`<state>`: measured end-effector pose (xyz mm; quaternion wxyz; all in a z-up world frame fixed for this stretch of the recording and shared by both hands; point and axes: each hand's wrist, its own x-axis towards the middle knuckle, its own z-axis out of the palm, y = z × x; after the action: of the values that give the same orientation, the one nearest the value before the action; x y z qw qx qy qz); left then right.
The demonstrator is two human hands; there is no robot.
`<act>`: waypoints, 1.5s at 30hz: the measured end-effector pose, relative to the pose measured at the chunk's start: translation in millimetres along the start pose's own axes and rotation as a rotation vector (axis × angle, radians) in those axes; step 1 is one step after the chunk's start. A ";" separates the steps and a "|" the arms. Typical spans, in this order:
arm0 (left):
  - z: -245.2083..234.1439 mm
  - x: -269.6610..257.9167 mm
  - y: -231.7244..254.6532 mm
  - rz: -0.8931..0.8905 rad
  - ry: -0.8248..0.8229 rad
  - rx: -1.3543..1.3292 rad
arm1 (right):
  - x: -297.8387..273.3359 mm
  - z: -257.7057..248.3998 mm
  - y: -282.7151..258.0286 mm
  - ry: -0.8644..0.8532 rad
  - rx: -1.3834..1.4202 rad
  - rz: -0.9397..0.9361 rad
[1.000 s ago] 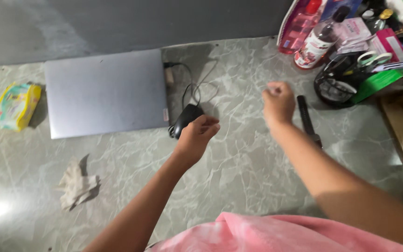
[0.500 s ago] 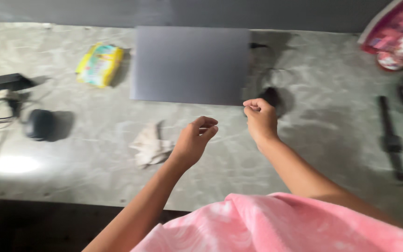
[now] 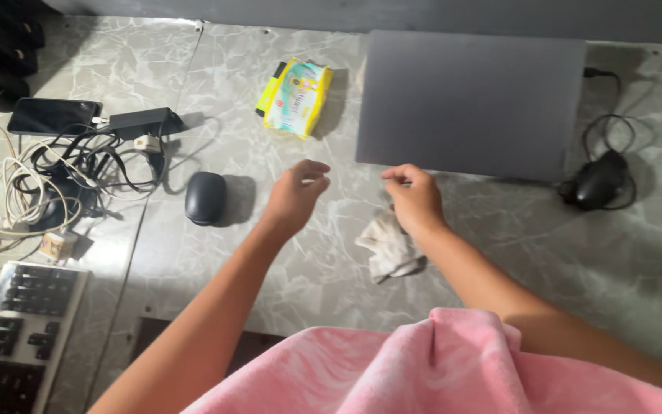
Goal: The person wipes a desktop with a cloth, moves bottles and office supplies, organizes various charging cables and power adapters, and shifts a laptop across the surface.
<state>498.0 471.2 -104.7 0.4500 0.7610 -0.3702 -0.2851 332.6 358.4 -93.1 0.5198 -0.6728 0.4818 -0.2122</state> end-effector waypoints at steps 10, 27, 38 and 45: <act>-57.3 148.3 -114.7 0.013 0.184 0.189 | 58.3 69.8 -11.8 -0.154 0.037 0.078; -49.0 261.8 -167.1 -0.106 0.381 0.358 | 199.8 150.0 -14.3 -0.253 0.214 0.399; -34.2 199.3 -133.7 -0.474 0.222 0.000 | 175.9 150.2 -22.4 -0.366 0.399 0.502; -33.1 119.3 -84.9 -0.477 0.230 -0.171 | 110.3 104.5 -46.2 -0.368 0.388 0.406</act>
<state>616.6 416.3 -178.5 0.4718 0.8132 -0.1018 -0.3251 483.8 314.1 -113.7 0.7482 -0.4784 0.4548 -0.0671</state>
